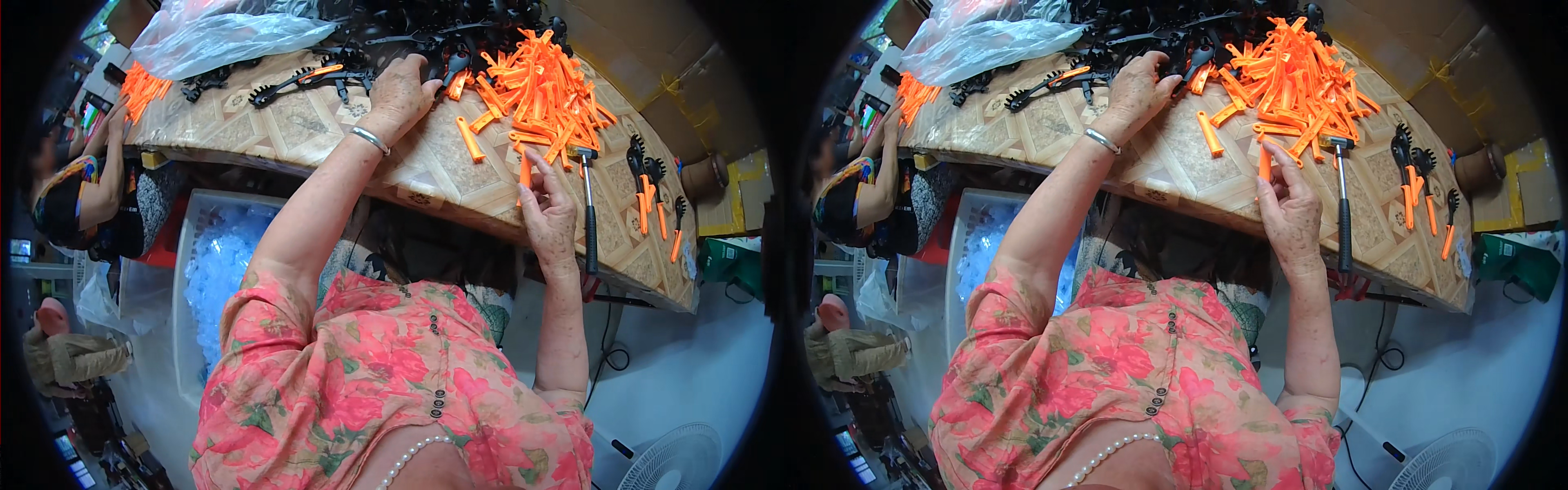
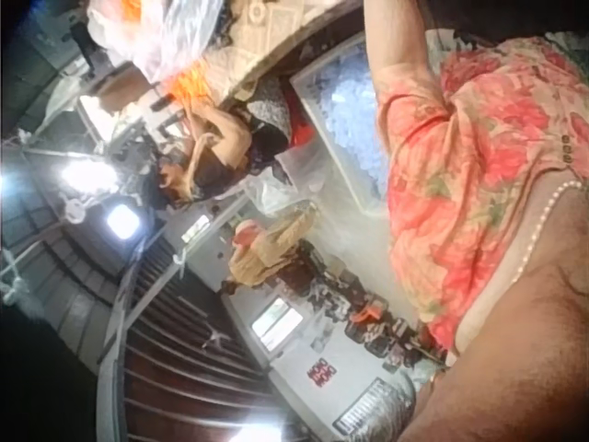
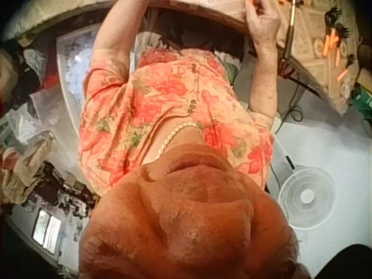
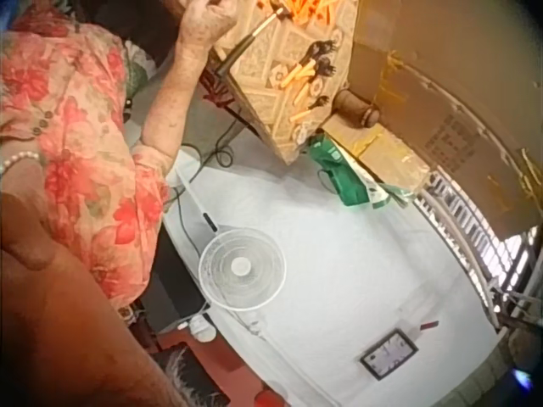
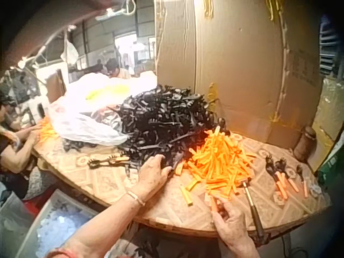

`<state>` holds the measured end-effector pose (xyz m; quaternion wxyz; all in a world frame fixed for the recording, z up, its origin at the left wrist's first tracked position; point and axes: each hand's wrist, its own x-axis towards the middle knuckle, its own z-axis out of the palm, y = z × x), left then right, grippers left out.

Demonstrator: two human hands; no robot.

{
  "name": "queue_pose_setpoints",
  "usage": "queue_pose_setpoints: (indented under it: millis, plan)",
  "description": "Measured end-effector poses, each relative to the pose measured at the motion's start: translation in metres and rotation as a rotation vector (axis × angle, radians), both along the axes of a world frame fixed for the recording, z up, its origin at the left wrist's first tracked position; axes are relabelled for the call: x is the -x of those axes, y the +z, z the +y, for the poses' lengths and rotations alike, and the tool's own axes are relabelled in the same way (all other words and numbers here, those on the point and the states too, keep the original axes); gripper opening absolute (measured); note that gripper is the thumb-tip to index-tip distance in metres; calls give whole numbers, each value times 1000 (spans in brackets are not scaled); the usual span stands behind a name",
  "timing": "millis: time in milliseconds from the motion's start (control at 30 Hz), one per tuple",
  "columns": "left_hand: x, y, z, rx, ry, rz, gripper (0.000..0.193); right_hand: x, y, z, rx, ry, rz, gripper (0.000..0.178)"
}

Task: The person assembles small plastic components by inserting orange handles into black plastic heads. They use a hammer to tap the handles into place, then place the finished items on the table. The person also sorts through a bag of orange parts and arranges them on the workspace.

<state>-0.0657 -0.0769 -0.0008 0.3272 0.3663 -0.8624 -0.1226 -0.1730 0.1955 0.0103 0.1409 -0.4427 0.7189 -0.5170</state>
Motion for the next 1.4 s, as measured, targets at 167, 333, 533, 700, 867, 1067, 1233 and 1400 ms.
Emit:
queue_pose_setpoints:
  millis: [167, 333, 533, 700, 867, 1067, 1233, 1400]
  plan:
    - [-3, 1, -4, -86, -67, 81, 36, 11, -19, -2, 101, -4, -167, 37]
    - [-39, 4, 17, -243, -135, 190, 31, 8, -12, 0, 7, -16, 154, 40]
    - [-68, 5, 29, -208, -178, 213, 33, 3, -4, -10, -11, 20, 462, 36]
    - [-72, 14, 18, 241, -119, 119, 36, 8, -4, -16, -132, -38, 499, 21]
    - [-76, 15, 10, 317, -92, 61, 35, 2, -10, -16, 7, -137, 573, 12]
    - [-66, 6, 4, 301, -145, 18, 31, 1, -12, -15, 29, -144, 507, 13]
    - [-64, 7, 8, 287, -101, 77, 32, 2, -11, -13, 24, -162, 486, 12]
    - [-70, -2, -2, -5, -78, 316, 24, 0, -17, -13, 67, -205, 496, 11]
